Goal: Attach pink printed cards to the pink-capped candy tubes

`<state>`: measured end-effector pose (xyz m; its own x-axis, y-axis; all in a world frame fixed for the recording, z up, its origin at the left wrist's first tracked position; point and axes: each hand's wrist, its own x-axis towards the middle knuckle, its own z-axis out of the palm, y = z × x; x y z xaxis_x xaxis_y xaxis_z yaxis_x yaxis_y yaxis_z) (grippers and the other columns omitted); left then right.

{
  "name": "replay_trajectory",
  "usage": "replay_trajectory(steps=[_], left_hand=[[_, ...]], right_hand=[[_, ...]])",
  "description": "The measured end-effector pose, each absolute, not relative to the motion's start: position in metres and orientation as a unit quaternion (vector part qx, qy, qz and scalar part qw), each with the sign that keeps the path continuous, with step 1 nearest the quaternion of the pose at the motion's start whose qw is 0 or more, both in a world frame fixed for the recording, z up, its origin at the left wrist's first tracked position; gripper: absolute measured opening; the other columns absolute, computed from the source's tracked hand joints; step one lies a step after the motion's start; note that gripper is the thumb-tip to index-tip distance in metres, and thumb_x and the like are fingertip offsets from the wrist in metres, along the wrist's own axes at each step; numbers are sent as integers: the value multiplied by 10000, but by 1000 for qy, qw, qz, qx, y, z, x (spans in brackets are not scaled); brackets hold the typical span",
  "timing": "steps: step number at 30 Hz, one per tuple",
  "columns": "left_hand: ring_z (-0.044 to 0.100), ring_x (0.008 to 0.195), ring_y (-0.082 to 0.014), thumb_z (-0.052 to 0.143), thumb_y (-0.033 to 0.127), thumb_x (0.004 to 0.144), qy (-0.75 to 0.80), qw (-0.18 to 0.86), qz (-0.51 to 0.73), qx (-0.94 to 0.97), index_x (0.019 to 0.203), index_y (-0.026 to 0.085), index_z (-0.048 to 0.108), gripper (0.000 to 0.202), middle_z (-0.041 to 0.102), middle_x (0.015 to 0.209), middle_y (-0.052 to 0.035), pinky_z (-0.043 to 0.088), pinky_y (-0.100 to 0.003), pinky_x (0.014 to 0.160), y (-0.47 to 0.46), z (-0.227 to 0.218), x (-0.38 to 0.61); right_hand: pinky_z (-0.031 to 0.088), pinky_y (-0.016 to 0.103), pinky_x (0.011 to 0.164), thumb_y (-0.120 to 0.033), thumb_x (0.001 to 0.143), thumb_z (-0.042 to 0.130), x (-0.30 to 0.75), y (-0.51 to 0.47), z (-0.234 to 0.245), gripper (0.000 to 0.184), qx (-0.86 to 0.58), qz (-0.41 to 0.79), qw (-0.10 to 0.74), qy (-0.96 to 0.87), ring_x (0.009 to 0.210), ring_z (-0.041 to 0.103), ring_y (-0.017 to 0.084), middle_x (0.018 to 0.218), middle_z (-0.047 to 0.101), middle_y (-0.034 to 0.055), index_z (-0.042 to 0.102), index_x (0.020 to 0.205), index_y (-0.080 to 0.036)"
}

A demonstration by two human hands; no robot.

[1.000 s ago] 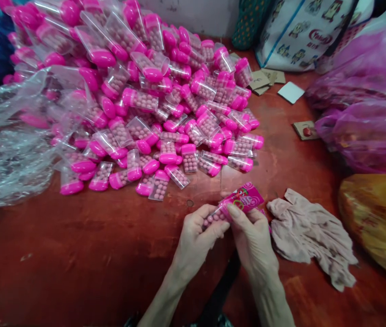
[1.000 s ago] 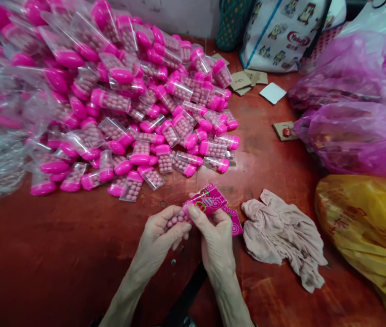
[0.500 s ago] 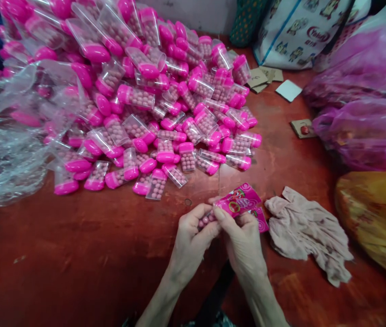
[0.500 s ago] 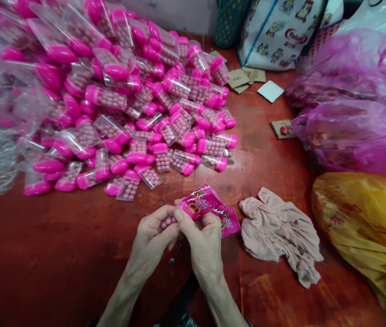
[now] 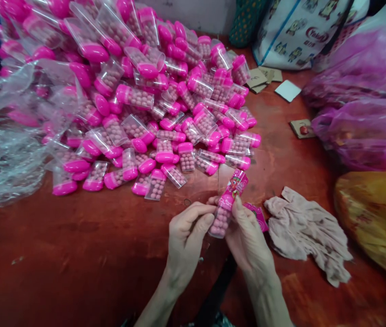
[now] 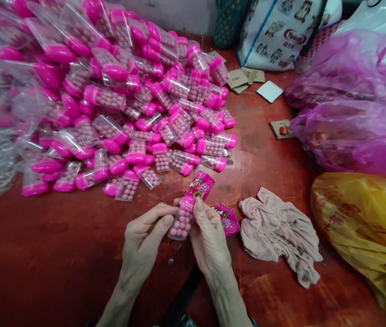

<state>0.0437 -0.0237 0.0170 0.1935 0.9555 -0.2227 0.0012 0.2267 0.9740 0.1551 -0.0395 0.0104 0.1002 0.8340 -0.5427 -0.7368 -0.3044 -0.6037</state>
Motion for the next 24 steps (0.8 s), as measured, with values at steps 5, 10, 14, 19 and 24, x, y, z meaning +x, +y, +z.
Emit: replay_trajectory(steps=[5, 10, 14, 19, 24], left_hand=[[598, 649, -137, 632, 159, 732, 546, 485, 406, 549, 922, 202, 691, 204, 654, 746, -12, 474, -222, 613, -20, 11, 37], [595, 631, -115, 597, 95, 754, 479, 353, 407, 693, 928, 165, 686, 207, 656, 725, -20, 479, -208, 614, -13, 7, 29], [566, 606, -102, 545, 37, 777, 433, 302, 414, 742, 965, 116, 657, 232, 623, 681, -32, 476, -204, 582, -13, 3, 27], [540, 595, -110, 529, 13, 776, 400, 270, 409, 775, 1008, 105, 617, 265, 606, 673, -37, 467, -232, 550, -14, 0, 27], [539, 573, -103, 534, 10, 769, 408, 234, 409, 782, 995, 102, 601, 254, 608, 663, -34, 458, -219, 534, -13, -2, 28]], right_hand=[[494, 207, 473, -412, 707, 681, 150, -39, 10, 263, -456, 682, 571, -15, 453, 538, 84, 550, 615, -13, 659, 678, -151], [480, 195, 399, -488, 647, 698, 145, -37, 14, 377, -469, 695, 545, 2, 369, 496, 68, 462, 566, -19, 613, 580, -127], [470, 183, 367, -444, 632, 724, 143, -36, 14, 347, -487, 683, 545, 8, 350, 490, 64, 445, 556, -27, 605, 557, -127], [463, 171, 342, -445, 631, 723, 142, -37, 10, 353, -508, 673, 537, 15, 328, 473, 55, 414, 525, -43, 606, 550, -122], [467, 162, 343, -433, 618, 735, 143, -37, 7, 338, -514, 671, 534, 21, 323, 483, 50, 436, 536, -49, 602, 562, -127]])
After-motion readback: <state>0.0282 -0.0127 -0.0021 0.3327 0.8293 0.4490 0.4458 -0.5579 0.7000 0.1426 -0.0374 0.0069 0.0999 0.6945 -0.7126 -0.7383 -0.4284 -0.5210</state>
